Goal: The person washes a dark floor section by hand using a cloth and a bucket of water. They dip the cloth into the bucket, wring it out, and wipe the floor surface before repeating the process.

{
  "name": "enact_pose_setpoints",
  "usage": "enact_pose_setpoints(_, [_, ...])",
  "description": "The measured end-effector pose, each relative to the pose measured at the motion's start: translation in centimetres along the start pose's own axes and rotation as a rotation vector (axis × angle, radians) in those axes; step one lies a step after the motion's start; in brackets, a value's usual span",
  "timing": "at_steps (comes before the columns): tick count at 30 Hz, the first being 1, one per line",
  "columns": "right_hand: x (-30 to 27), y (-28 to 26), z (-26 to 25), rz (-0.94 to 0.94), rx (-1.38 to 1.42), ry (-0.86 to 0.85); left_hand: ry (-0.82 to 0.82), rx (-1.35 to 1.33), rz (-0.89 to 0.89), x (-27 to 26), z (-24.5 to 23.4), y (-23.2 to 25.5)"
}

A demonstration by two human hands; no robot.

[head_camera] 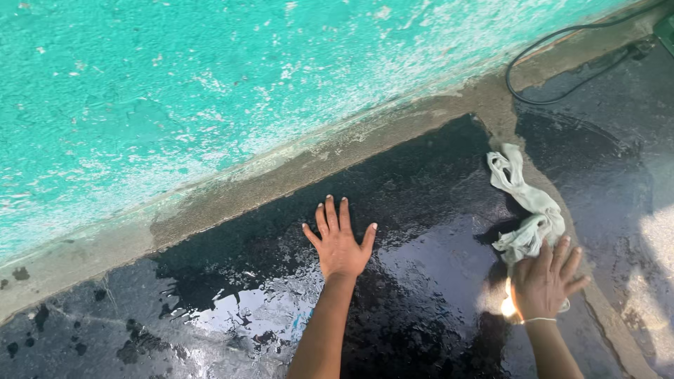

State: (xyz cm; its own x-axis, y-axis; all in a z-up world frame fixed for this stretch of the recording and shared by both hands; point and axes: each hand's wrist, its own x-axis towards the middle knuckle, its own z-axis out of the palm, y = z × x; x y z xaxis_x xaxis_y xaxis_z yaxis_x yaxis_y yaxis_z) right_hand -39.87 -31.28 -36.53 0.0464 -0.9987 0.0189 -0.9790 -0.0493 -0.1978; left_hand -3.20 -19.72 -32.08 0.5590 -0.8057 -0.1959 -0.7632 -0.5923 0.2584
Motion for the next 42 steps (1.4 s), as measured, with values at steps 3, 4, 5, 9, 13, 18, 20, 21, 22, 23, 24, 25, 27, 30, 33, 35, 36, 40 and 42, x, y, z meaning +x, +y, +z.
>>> enact_pose_setpoints(3, [1.4, -4.2, 1.9, -0.032, 0.083, 0.036, -0.021, -0.006, 0.004, 0.1, 0.0, -0.1])
enact_pose_setpoints(4, [2.6, -6.0, 2.7, -0.069, 0.111, 0.068, -0.041, -0.014, -0.002, -0.2, -0.2, 0.0])
enact_pose_setpoints(5, [4.0, -7.6, 3.3, -0.08, 0.125, 0.072, -0.056, -0.022, -0.01, 0.0, -0.5, 0.1])
enact_pose_setpoints(9, [10.0, -13.5, 5.9, -0.213, 0.12, 0.083, -0.085, -0.004, -0.026, 0.1, -1.2, 0.5])
enact_pose_setpoints(13, [11.7, -20.6, 9.6, -0.425, 0.232, 0.175, -0.117, -0.013, -0.04, 0.2, -1.6, 0.6])
enact_pose_setpoints(18, [8.0, -28.3, 10.3, -0.655, 0.31, 0.157, 0.099, -0.09, 0.016, 0.0, 0.3, -0.4])
enact_pose_setpoints(20, [5.4, -30.0, 9.2, -0.764, 0.541, 0.001, 0.191, -0.147, 0.014, 0.0, 1.4, -0.8])
enact_pose_setpoints(21, [4.2, -30.5, 8.6, -0.773, 0.518, -0.079, 0.244, -0.245, 0.029, -0.2, 1.7, -1.2])
enact_pose_setpoints(22, [3.1, -30.8, 8.0, -0.781, 0.495, -0.159, 0.297, -0.344, 0.043, -0.4, 1.9, -1.4])
enact_pose_setpoints(23, [2.1, -30.9, 7.4, -0.789, 0.476, -0.237, 0.353, -0.438, 0.057, -0.5, 2.0, -1.8])
enact_pose_setpoints(24, [1.3, -30.5, 6.7, -0.805, 0.504, -0.298, 0.417, -0.515, 0.077, -0.6, 2.1, -2.1])
enact_pose_setpoints(25, [0.6, -30.0, 6.0, -0.823, 0.534, -0.354, 0.484, -0.592, 0.1, -0.4, 2.0, -2.3])
enact_pose_setpoints(27, [-1.3, -28.4, 5.0, -0.855, 0.557, -0.421, 0.567, -0.731, 0.13, -0.3, 2.1, -2.9])
enact_pose_setpoints(30, [-5.9, -25.0, 3.8, -0.868, 0.597, -0.473, 0.538, -0.981, 0.139, 0.0, 2.6, -3.9])
enact_pose_setpoints(33, [-11.0, -21.1, 2.9, -0.841, 0.701, -0.565, 0.398, -1.236, 0.103, 0.2, 2.9, -5.7])
enact_pose_setpoints(35, [-14.7, -18.3, 2.5, -0.82, 0.708, -0.607, 0.35, -1.247, 0.1, -0.2, 2.3, -7.3])
enact_pose_setpoints(36, [-16.8, -16.9, 2.3, -0.809, 0.759, -0.607, 0.321, -1.239, 0.079, -0.6, 1.8, -7.8])
enact_pose_setpoints(40, [-24.2, -12.1, 0.2, -0.727, 0.864, -0.65, 0.243, -1.15, -0.026, -2.3, -0.1, -7.4])
enact_pose_setpoints(42, [-26.9, -10.4, -1.9, -0.635, 0.889, -0.706, 0.243, -1.08, -0.036, -2.5, -0.7, -6.1])
